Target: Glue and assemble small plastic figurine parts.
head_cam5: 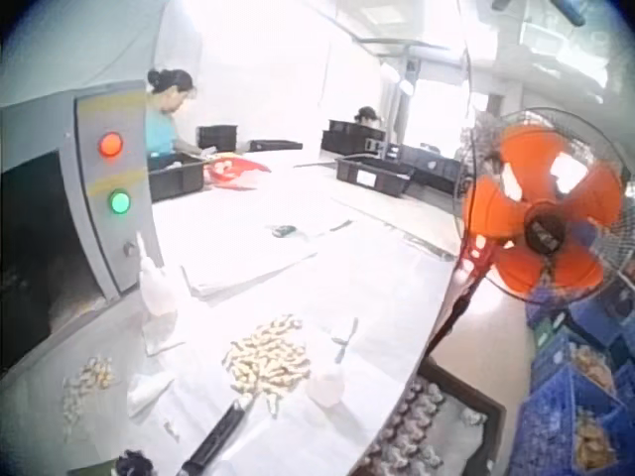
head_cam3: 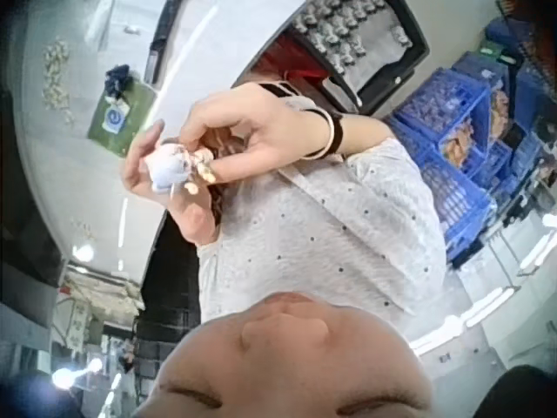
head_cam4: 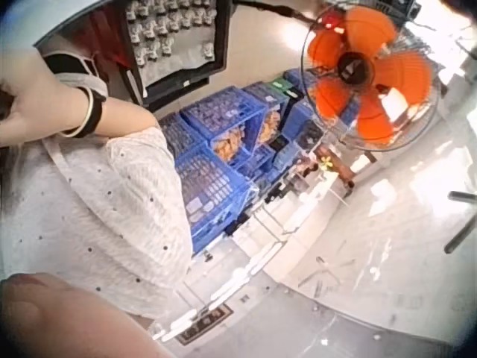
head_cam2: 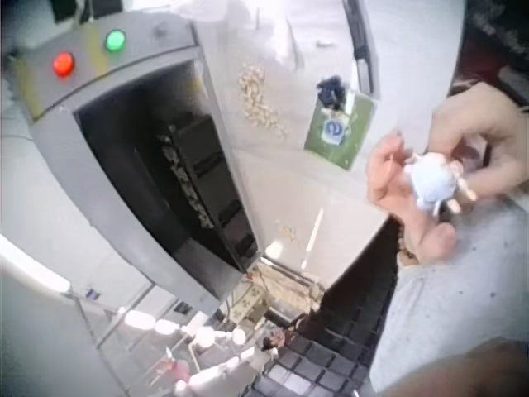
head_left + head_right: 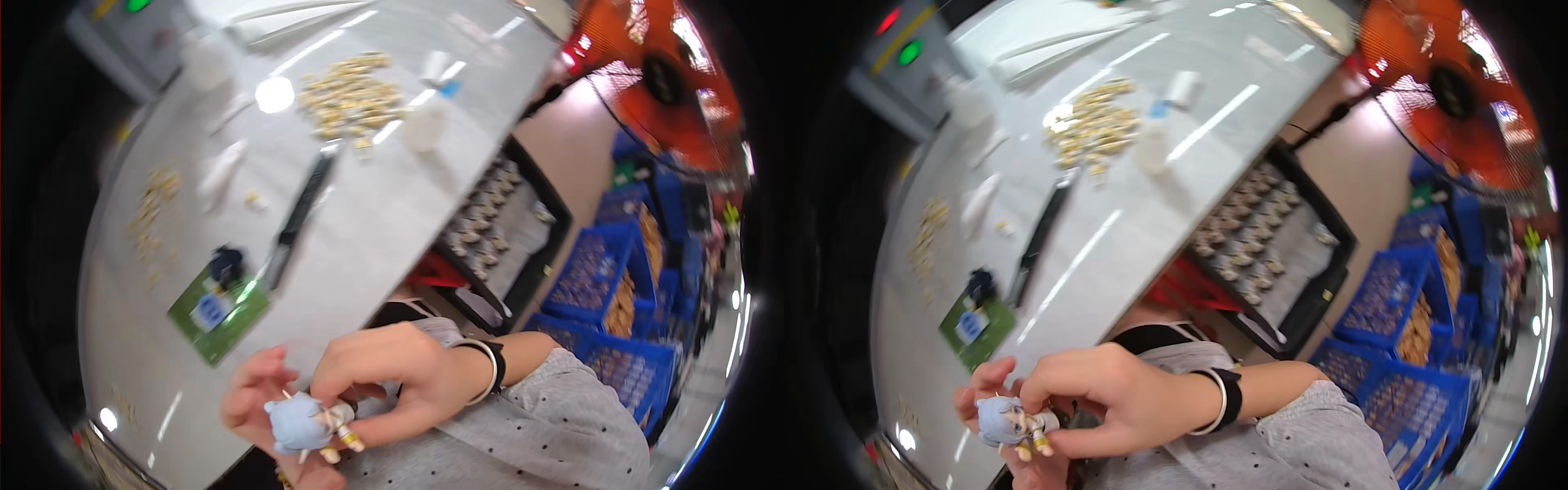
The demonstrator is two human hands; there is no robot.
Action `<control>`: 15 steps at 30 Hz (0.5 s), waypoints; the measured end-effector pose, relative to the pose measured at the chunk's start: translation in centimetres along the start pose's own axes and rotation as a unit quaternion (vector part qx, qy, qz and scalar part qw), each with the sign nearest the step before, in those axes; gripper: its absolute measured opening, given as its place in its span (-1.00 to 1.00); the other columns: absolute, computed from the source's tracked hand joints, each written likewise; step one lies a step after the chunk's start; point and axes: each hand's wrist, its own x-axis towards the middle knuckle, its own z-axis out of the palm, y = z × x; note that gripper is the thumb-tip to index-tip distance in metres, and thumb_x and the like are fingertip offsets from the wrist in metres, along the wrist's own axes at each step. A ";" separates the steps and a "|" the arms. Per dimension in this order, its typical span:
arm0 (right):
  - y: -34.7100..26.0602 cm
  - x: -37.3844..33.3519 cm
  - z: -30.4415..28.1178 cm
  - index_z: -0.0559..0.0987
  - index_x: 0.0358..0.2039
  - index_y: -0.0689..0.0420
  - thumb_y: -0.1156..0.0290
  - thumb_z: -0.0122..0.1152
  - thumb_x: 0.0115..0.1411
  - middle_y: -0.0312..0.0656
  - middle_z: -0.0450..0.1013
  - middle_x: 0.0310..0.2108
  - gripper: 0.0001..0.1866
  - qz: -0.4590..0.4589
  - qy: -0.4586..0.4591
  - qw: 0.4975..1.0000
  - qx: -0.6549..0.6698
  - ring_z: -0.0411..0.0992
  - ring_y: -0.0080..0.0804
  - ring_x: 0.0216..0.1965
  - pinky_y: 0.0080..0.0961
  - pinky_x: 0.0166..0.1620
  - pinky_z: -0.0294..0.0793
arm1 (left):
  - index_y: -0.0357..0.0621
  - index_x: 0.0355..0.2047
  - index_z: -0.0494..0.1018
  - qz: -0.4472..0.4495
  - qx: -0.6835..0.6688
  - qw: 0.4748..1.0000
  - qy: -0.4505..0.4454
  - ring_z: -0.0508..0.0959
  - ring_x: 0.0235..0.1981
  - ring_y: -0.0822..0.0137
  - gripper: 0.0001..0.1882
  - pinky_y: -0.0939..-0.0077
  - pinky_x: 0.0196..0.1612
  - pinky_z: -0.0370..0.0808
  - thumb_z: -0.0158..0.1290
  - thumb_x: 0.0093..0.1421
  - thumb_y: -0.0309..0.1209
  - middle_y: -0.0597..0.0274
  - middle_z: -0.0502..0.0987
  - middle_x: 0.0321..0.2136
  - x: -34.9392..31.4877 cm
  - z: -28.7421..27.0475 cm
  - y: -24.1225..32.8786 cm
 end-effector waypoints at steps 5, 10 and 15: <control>-1.1 -8.5 -10.0 0.43 -0.27 0.18 0.60 0.17 -0.03 -0.29 0.41 -0.36 -0.74 0.001 0.447 0.884 -0.135 0.37 -0.67 -0.39 -0.69 -0.36 0.40 | -0.10 -0.09 0.17 -0.109 0.076 0.984 0.118 0.36 -0.21 0.12 -0.35 0.44 -0.20 0.22 0.10 -0.17 -0.09 0.07 0.34 -0.25 -0.5 -1.7 0.9; 5.4 -20.8 -23.5 0.47 -0.53 0.20 0.46 0.25 -0.16 -0.23 0.35 -0.60 -0.84 0.271 0.430 0.660 -0.553 0.32 -0.57 -0.59 -0.64 -0.55 0.29 | -0.16 0.02 0.01 -0.089 -0.066 0.993 -0.049 0.22 0.00 -0.02 -0.28 0.16 -0.03 0.18 0.10 -0.04 -0.13 -0.08 0.24 -0.06 0.4 -3.2 3.8; 11.6 -23.3 -25.3 0.47 -0.50 0.19 0.42 0.23 -0.21 -0.08 0.38 -0.51 -0.79 0.333 0.329 0.690 -0.552 0.38 -0.13 -0.38 -0.35 -0.30 0.36 | -0.16 0.00 0.07 -0.085 0.007 0.995 -0.060 0.27 -0.06 0.03 -0.34 0.19 -0.04 0.20 0.08 -0.01 -0.13 -0.05 0.27 -0.09 0.9 -4.1 5.1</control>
